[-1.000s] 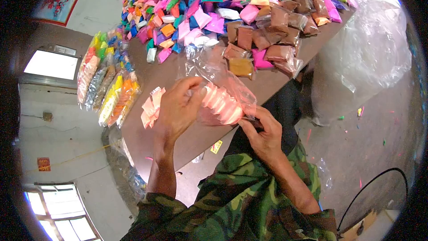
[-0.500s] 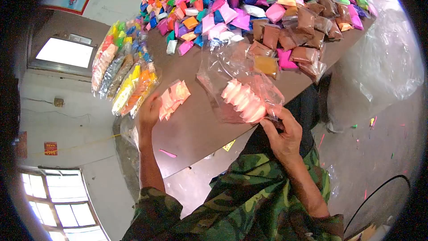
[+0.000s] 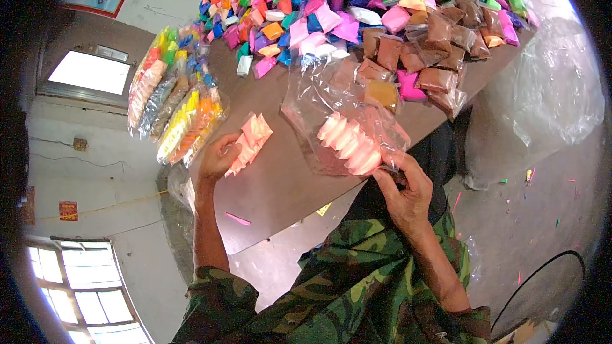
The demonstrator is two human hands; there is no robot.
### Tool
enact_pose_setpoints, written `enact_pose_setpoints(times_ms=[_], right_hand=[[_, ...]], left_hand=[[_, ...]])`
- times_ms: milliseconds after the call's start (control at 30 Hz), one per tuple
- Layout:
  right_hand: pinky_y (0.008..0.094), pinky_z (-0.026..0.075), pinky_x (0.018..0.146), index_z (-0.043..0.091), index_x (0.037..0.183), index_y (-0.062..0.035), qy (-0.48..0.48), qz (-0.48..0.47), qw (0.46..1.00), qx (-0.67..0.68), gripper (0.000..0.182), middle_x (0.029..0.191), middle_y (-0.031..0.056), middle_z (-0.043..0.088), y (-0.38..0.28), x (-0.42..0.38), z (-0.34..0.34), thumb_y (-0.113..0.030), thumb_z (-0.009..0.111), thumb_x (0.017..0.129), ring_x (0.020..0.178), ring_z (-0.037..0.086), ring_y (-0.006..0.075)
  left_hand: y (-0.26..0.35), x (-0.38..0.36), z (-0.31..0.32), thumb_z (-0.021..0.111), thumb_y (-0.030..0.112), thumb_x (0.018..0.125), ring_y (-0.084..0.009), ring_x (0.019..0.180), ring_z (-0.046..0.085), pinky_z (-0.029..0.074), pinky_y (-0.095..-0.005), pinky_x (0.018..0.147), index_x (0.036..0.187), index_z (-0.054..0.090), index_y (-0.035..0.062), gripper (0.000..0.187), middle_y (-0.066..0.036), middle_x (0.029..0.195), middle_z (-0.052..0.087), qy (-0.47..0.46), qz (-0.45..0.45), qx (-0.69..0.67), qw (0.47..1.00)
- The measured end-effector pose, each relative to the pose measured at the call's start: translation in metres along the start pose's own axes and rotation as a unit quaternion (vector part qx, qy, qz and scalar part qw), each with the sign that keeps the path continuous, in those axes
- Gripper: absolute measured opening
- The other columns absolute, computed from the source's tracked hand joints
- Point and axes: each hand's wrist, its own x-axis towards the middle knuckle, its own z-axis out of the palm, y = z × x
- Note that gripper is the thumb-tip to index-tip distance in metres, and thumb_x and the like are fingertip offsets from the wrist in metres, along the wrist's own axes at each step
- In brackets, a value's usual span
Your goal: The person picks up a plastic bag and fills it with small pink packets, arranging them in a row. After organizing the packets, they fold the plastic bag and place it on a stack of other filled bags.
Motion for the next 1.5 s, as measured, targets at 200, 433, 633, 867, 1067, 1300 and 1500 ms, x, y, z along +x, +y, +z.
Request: enact_pose_setpoints(times_ms=[200,433,633,867,1067,1300,1500], right_hand=[[0.0268,0.058,0.090,0.067,0.122,0.0025,-0.002,-0.012,1.000,-0.027,0.033,0.126,0.0101,0.070,-0.002,0.001,-0.001,0.003,0.079,0.091,0.104,0.070,0.0139],[0.0259,0.058,0.089,0.067,0.122,0.0022,-0.004,-0.009,1.000,-0.007,0.034,0.125,0.0094,0.070,-0.004,0.001,-0.001,0.003,0.079,0.091,0.104,0.070,0.0126],[0.0255,0.057,0.088,0.067,0.122,0.0022,-0.006,0.008,1.000,0.013,0.033,0.124,0.0098,0.070,-0.004,0.001,-0.001,0.003,0.078,0.091,0.106,0.069,0.0122],[0.0258,0.057,0.089,0.067,0.121,0.0019,-0.009,0.012,1.000,-0.009,0.032,0.125,0.0100,0.070,-0.004,0.001,-0.001,0.004,0.078,0.091,0.106,0.068,0.0124],[0.0256,0.057,0.089,0.068,0.120,0.0015,-0.005,0.003,1.000,0.003,0.032,0.125,0.0104,0.070,-0.006,0.001,0.000,0.003,0.079,0.090,0.107,0.068,0.0128],[0.0268,0.057,0.089,0.068,0.121,0.0010,-0.010,-0.028,0.999,-0.016,0.034,0.124,0.0123,0.071,-0.002,0.002,-0.001,0.001,0.080,0.090,0.105,0.070,0.0148],[0.0280,0.057,0.087,0.068,0.122,-0.0006,-0.009,-0.061,0.997,-0.047,0.037,0.121,0.0135,0.072,0.001,0.004,-0.003,0.001,0.082,0.088,0.104,0.071,0.0177]], left_hand=[[0.010,-0.003,-0.002,0.075,0.025,0.088,-0.0252,0.105,0.070,0.056,-0.0392,0.092,0.119,0.069,-0.0018,0.042,-0.017,0.109,0.074,-0.005,-0.009,-0.004,1.000],[0.045,-0.016,-0.006,0.081,0.027,0.082,-0.0246,0.110,0.068,0.052,-0.0382,0.098,0.121,0.069,-0.0010,0.049,-0.014,0.114,0.073,0.011,-0.030,0.059,0.998],[0.047,-0.033,0.001,0.083,0.019,0.080,-0.0253,0.108,0.069,0.053,-0.0388,0.097,0.113,0.068,-0.0007,0.040,-0.014,0.110,0.072,0.047,0.028,0.099,0.994],[0.109,-0.055,0.001,0.079,0.010,0.088,-0.0184,0.104,0.071,0.058,-0.0345,0.091,0.117,0.067,-0.0003,0.033,-0.015,0.113,0.073,0.086,-0.024,-0.106,0.990],[0.179,-0.010,0.042,0.081,0.013,0.088,-0.0190,0.096,0.073,0.060,-0.0316,0.081,0.117,0.067,0.0005,0.034,-0.014,0.110,0.074,0.160,0.097,-0.101,0.977],[0.210,0.031,0.082,0.080,0.023,0.086,-0.0320,0.092,0.074,0.059,-0.0417,0.082,0.115,0.067,0.0005,0.038,-0.019,0.109,0.074,0.087,0.126,-0.026,0.988],[0.201,0.030,0.084,0.084,0.030,0.081,-0.0342,0.099,0.074,0.058,-0.0418,0.086,0.111,0.070,0.0038,0.043,-0.019,0.108,0.076,0.051,0.091,0.108,0.989]])
